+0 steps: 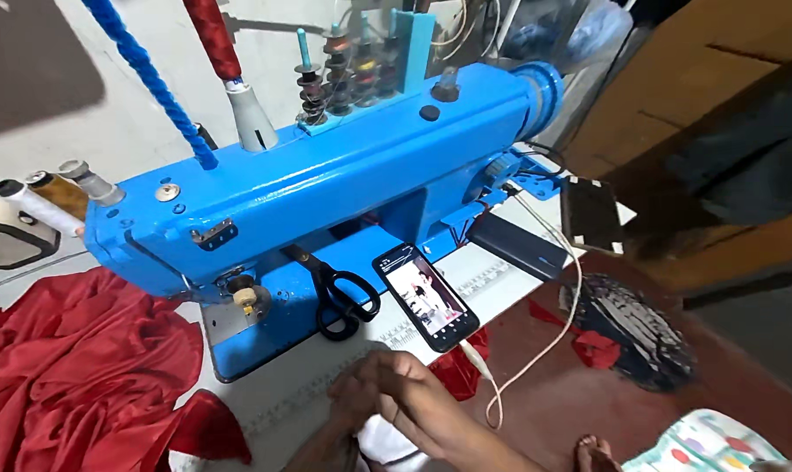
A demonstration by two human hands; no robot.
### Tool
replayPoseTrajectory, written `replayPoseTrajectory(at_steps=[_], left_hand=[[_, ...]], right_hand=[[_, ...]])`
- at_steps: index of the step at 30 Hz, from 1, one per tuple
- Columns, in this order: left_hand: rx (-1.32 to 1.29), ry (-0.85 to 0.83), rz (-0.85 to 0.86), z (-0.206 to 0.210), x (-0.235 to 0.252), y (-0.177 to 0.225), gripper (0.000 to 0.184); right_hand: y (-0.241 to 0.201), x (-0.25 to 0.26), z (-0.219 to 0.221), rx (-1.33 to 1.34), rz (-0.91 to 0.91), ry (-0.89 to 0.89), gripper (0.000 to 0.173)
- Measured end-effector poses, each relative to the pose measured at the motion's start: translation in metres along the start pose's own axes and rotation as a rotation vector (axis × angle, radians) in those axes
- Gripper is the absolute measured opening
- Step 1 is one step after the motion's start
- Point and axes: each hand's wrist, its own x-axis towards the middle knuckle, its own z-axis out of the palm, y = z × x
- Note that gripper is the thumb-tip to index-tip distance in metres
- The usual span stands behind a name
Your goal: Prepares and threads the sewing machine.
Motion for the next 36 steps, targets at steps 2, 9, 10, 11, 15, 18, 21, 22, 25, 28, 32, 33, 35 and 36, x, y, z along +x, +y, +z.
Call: replayPoseTrajectory(at_steps=[2,9,10,11,15,18,21,22,25,28,32,33,35,36], left_hand=[[0.025,0.101,-0.042,-0.003,0.0,-0.006,0.014],[0.174,0.239,-0.054,-0.001,0.001,-0.021,0.004],[0.221,0.259,-0.031,0.001,0.002,-0.022,0.004],[0.277,0.282,-0.006,0.003,0.003,-0.021,0.005],[0.436,0.383,0.076,0.007,0.002,-0.021,0.009],[0.476,0.434,0.113,0.002,0.0,-0.019,0.009],[0.471,0.459,0.126,-0.004,0.0,-0.017,0.003],[0.461,0.453,0.119,-0.004,0.0,-0.016,0.004],[0.447,0.436,0.109,-0.004,-0.001,-0.015,0.005],[0.435,0.432,0.114,-0.006,-0.003,-0.014,0.004],[0.425,0.458,0.108,-0.01,-0.007,-0.013,0.005],[0.424,0.461,0.106,-0.011,-0.008,-0.013,0.005],[0.418,0.451,0.103,-0.013,-0.008,-0.011,0.006],[0.407,0.436,0.112,-0.013,-0.008,-0.009,0.006]], right_hand=[[0.002,-0.004,-0.003,-0.231,-0.167,0.152,0.023],[-0.005,-0.015,0.021,-0.257,-0.457,-0.025,0.028],[-0.003,-0.015,0.027,-0.173,-0.41,-0.076,0.032],[-0.001,-0.015,0.031,-0.103,-0.36,-0.119,0.036],[0.004,-0.016,0.038,-0.026,-0.175,-0.184,0.048],[0.001,-0.018,0.037,-0.087,-0.133,-0.157,0.04],[-0.008,-0.018,0.036,-0.22,-0.154,-0.094,0.023],[-0.01,-0.018,0.036,-0.259,-0.164,-0.079,0.02],[-0.013,-0.018,0.036,-0.341,-0.206,-0.047,0.016],[-0.013,-0.018,0.035,-0.419,-0.259,-0.007,0.009],[-0.012,-0.017,0.031,-0.505,-0.345,-0.027,0.009],[-0.011,-0.017,0.03,-0.53,-0.364,-0.028,0.009],[-0.011,-0.017,0.029,-0.58,-0.39,-0.02,0.009],[-0.012,-0.017,0.029,-0.604,-0.403,-0.01,0.009]])
